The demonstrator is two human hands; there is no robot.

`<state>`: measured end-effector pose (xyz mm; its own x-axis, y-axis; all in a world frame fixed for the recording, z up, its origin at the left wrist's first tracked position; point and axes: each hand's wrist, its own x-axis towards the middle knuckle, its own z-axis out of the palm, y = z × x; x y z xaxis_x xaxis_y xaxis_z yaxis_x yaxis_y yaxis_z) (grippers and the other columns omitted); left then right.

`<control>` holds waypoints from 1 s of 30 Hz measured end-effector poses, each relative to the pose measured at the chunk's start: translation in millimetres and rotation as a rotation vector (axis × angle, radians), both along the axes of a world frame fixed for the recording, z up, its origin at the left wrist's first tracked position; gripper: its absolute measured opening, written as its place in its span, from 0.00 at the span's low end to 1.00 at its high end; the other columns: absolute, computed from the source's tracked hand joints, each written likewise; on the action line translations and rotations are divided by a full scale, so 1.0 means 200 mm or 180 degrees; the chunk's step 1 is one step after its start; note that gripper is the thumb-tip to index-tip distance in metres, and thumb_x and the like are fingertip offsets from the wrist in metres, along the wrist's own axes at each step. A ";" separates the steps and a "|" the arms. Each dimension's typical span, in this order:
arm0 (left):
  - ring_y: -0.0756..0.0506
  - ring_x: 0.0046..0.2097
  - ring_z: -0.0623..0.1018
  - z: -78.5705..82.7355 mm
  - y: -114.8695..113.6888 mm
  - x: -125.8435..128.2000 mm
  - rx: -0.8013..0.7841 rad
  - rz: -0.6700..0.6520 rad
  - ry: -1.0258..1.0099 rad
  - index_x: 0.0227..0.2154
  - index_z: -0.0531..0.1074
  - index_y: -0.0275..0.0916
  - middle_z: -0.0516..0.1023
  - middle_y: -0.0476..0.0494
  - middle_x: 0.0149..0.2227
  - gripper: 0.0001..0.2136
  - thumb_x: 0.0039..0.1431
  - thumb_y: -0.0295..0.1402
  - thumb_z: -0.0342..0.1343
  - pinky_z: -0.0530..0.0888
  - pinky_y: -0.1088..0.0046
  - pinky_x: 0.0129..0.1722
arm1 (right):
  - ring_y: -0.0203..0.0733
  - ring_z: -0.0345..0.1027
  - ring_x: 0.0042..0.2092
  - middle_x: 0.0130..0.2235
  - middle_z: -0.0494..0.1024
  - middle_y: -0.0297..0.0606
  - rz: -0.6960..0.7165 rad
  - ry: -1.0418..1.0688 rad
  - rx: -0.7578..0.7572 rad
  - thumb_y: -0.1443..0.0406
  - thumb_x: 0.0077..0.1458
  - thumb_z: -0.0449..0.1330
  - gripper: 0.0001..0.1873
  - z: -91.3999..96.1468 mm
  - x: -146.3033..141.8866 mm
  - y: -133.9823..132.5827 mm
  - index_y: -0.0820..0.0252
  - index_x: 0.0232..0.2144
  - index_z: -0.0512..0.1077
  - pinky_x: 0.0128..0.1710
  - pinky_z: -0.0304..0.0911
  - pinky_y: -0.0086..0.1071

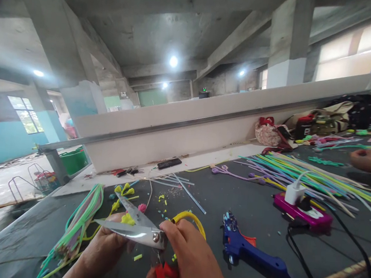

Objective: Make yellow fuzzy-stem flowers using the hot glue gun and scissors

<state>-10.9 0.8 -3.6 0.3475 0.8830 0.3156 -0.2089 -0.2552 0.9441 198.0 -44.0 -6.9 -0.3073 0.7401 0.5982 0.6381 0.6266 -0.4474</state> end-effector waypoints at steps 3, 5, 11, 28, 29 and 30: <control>0.53 0.22 0.61 0.02 -0.01 -0.01 0.0095 0.0005 0.0139 0.14 0.71 0.33 0.65 0.48 0.17 0.20 0.46 0.47 0.62 0.56 0.76 0.23 | 0.45 0.68 0.44 0.44 0.72 0.42 0.0039 -0.0096 -0.0034 0.69 0.42 0.61 0.29 0.01 -0.01 0.01 0.56 0.50 0.64 0.42 0.65 0.33; 0.53 0.22 0.61 0.03 -0.01 -0.02 0.0226 -0.0036 0.0218 0.14 0.71 0.33 0.64 0.48 0.16 0.21 0.47 0.48 0.60 0.56 0.76 0.23 | 0.44 0.69 0.42 0.42 0.72 0.42 0.0071 -0.0154 -0.0045 0.68 0.42 0.61 0.28 0.01 -0.01 0.02 0.56 0.49 0.64 0.40 0.66 0.32; 0.52 0.23 0.62 0.04 0.00 -0.08 0.0525 -0.0129 0.0576 0.16 0.72 0.33 0.65 0.47 0.17 0.20 0.51 0.47 0.58 0.57 0.76 0.23 | 0.45 0.70 0.41 0.42 0.73 0.42 0.0028 -0.0207 0.0104 0.67 0.41 0.62 0.29 -0.01 -0.02 0.02 0.55 0.49 0.63 0.38 0.67 0.32; 0.51 0.23 0.66 0.07 -0.03 -0.08 0.0855 0.0087 0.0737 0.21 0.77 0.36 0.69 0.46 0.18 0.16 0.54 0.43 0.57 0.60 0.76 0.24 | 0.44 0.71 0.41 0.42 0.75 0.38 0.0017 0.0165 0.0077 0.68 0.45 0.58 0.27 -0.02 0.01 -0.02 0.51 0.49 0.62 0.36 0.68 0.30; 0.51 0.23 0.66 0.07 -0.03 -0.08 0.0861 0.0088 0.0775 0.20 0.76 0.35 0.69 0.46 0.18 0.17 0.54 0.43 0.57 0.61 0.76 0.24 | 0.45 0.71 0.43 0.43 0.74 0.39 0.0041 0.0040 0.0083 0.69 0.43 0.59 0.28 -0.01 0.02 -0.02 0.51 0.49 0.63 0.38 0.67 0.30; 0.51 0.23 0.66 0.07 -0.02 -0.09 0.0872 0.0081 0.0828 0.18 0.75 0.35 0.69 0.46 0.18 0.17 0.54 0.43 0.57 0.61 0.76 0.25 | 0.45 0.70 0.44 0.44 0.74 0.39 0.0055 -0.0098 0.0077 0.71 0.41 0.59 0.30 0.00 0.02 -0.01 0.52 0.49 0.63 0.39 0.67 0.31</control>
<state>-28.0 -4.2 11.0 0.4261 0.7874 0.4454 0.0386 -0.5077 0.8607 201.5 -47.0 -7.8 -0.3385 0.7200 0.6058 0.6403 0.6481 -0.4124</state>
